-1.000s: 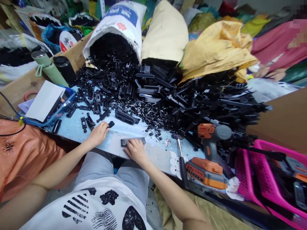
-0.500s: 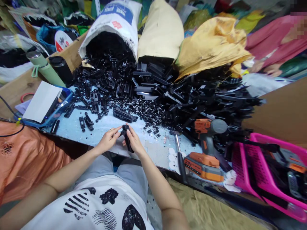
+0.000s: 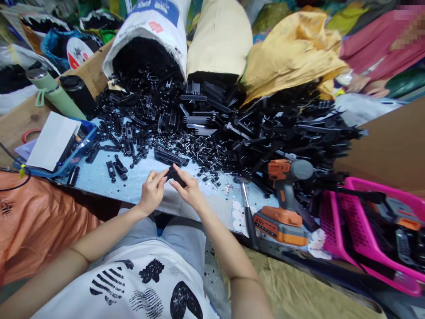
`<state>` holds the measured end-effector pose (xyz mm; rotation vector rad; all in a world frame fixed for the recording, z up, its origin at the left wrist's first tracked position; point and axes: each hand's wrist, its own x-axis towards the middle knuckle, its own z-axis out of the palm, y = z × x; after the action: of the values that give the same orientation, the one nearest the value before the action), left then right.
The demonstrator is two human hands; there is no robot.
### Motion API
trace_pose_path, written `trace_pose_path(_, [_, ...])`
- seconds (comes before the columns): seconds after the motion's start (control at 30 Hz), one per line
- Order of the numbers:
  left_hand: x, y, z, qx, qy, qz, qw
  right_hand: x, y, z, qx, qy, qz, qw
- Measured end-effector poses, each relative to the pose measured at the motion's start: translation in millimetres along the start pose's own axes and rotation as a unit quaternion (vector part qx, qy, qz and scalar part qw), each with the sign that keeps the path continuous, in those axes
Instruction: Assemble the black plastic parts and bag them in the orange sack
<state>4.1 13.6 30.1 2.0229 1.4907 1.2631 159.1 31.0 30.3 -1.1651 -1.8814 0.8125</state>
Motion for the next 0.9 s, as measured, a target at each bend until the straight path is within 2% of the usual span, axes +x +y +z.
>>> trace_pose_path(0.1, [1.8, 9.7, 9.3, -0.044, 0.098, -0.01, 0.994, -1.7, -16.2, 23.7, 0.012, 0.109, 0.026, 0.994])
trace_pose_path(0.17, [3.0, 12.3, 10.1, -0.054, 0.119, -0.002, 0.991, -3.5, -24.0, 35.0, 0.0, 0.133, 0.022, 0.991])
trace_pose_path(0.37, [13.7, 4.4, -8.4, -0.063, 0.081, 0.046, 0.994, -6.5, -26.1, 37.8, -0.017, 0.11, 0.023, 0.994])
trace_pose_path(0.5, [20.2, 0.2, -13.5, -0.088, 0.057, 0.063, 0.992, -4.5, -24.1, 38.9, -0.019, 0.13, 0.025, 0.991])
trace_pose_path(0.6, [17.0, -1.8, -5.0, -0.091, 0.06, 0.044, 0.993, -3.9, -22.4, 47.0, -0.02, 0.135, 0.017, 0.991])
trace_pose_path(0.7, [4.3, -7.6, 8.6, -0.101, 0.093, -0.028, 0.99, -2.9, -19.1, 51.5, -0.031, 0.095, 0.012, 0.995])
trace_pose_path(0.8, [-13.5, -19.7, 14.4, -0.109, 0.066, -0.136, 0.982, 7.3, -12.0, 30.3, -0.112, 0.005, 0.006, 0.994])
trace_pose_path(0.83, [-18.7, -24.5, 13.0, -0.091, 0.04, -0.157, 0.983, 14.6, -7.8, 14.8, -0.159, 0.001, 0.004, 0.987])
trace_pose_path(0.9, [-24.9, -32.8, 6.8, -0.023, -0.019, -0.144, 0.989, 36.1, 4.3, -26.4, -0.266, 0.055, 0.003, 0.962])
